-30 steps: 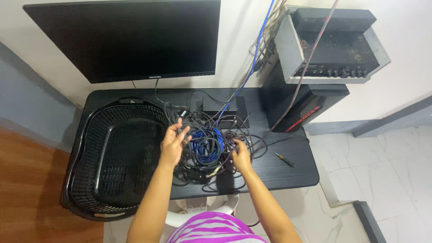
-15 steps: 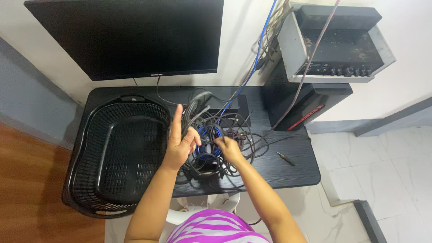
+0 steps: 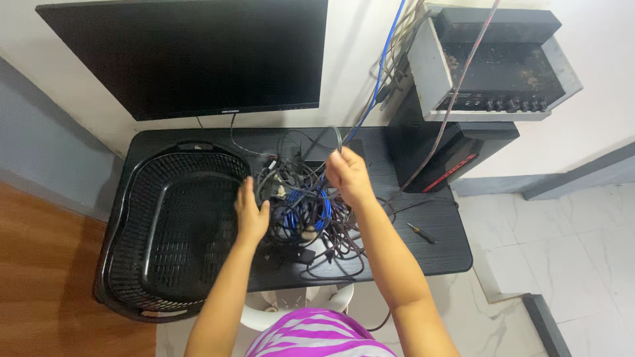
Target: The person untangles a pile of mixed black and blue cables on a black desk. They repeatedly pick up tangled sections, separate individual wires, and attempt to coil them. The person handles the cables by hand throughout the process.
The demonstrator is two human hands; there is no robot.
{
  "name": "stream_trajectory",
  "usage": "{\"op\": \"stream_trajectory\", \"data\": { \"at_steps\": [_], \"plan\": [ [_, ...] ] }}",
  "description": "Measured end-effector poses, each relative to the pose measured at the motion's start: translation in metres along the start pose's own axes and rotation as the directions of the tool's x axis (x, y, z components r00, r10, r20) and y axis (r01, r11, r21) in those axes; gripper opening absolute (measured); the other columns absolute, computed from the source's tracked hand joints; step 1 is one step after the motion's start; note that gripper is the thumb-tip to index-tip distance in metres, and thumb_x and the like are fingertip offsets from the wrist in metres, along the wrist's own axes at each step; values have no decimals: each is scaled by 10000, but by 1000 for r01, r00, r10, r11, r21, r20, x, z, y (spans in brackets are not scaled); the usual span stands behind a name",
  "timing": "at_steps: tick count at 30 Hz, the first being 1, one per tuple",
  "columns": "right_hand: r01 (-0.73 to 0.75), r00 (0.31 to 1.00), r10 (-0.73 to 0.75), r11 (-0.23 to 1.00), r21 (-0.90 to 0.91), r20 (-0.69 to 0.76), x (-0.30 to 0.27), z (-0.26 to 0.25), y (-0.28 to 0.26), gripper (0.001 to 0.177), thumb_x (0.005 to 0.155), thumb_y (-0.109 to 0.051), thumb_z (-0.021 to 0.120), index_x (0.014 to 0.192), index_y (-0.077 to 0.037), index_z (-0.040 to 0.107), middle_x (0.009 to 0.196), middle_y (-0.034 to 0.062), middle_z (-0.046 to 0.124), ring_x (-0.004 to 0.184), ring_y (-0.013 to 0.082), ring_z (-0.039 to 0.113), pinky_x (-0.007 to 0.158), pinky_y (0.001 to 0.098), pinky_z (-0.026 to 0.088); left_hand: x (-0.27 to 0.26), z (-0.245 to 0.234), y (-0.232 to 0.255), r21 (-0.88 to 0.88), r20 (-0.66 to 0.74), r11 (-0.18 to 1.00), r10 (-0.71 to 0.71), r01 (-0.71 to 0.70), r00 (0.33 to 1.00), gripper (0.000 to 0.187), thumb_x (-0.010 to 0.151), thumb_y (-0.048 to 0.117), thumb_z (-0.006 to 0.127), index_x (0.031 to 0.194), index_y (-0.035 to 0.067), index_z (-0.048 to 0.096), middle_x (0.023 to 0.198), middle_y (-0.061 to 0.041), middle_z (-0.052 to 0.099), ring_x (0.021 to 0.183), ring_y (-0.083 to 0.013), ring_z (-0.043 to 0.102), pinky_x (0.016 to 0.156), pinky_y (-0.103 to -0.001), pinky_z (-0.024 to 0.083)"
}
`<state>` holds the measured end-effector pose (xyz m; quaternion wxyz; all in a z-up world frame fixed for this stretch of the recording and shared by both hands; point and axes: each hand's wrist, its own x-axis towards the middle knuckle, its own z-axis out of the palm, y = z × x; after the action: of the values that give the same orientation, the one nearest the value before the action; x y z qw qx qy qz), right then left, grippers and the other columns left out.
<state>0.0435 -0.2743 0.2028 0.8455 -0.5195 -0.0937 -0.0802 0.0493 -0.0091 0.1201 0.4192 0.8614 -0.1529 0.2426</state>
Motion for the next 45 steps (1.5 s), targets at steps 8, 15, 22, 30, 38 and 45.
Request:
{"op": "stream_trajectory", "data": {
  "at_steps": [8, 15, 22, 30, 38, 45],
  "plan": [
    [173, 985, -170, 919, 353, -40, 1, 24, -33, 330, 1064, -454, 563, 989, -133, 569, 647, -35, 387, 589, 107, 343, 494, 246, 294, -9, 10, 69, -231, 355, 965, 200, -122, 913, 490, 884, 172, 690, 1336, 15, 585, 1302, -188, 637, 1219, -374, 563, 1049, -443, 436],
    [232, 972, -181, 853, 467, -151, -2, -13, -35, 277, 1093, -417, 515, 1064, -150, 582, 868, 28, 573, 790, 167, 548, 611, 261, 448, 17, 41, 68, -50, 333, 990, 143, -133, 932, 121, 866, 143, 692, 957, 74, 731, 953, -93, 733, 960, -355, 636, 831, -476, 489],
    [133, 989, -150, 846, -516, 10, -33, -27, 33, 441, 942, -160, 685, 1351, -103, 528, 1244, 74, 630, 1116, 245, 642, 900, 349, 530, 31, 65, 62, -426, 259, 892, -39, 151, 965, 106, 939, 126, 659, 1015, 58, 688, 986, -82, 722, 931, -251, 703, 819, -363, 544],
    [185, 954, -296, 431, -883, 55, -83, -1, 63, 274, 808, -131, 820, 1032, -70, 675, 994, 94, 673, 941, 296, 623, 833, 374, 499, 25, 82, 45, -427, 200, 899, -6, 93, 980, 96, 913, 126, 708, 975, 81, 765, 934, -78, 762, 909, -231, 669, 835, -352, 531],
    [329, 940, -180, 263, -907, 289, -120, -23, 119, 235, 768, -162, 863, 910, -96, 687, 981, 107, 639, 967, 337, 597, 857, 440, 479, 32, 68, 46, -668, 436, 632, -96, 393, 895, 153, 1024, 150, 602, 993, 29, 691, 920, -23, 725, 873, -116, 654, 816, -276, 534],
    [-77, 988, -66, 578, -812, -141, -109, -48, 92, 333, 802, -167, 820, 1107, -105, 703, 1186, 77, 684, 1114, 308, 668, 955, 410, 545, 27, 8, 84, -762, 552, 370, -59, 532, 832, 185, 1061, 186, 519, 1037, 53, 645, 765, 16, 571, 680, -57, 526, 645, -212, 440]
  ]
}}
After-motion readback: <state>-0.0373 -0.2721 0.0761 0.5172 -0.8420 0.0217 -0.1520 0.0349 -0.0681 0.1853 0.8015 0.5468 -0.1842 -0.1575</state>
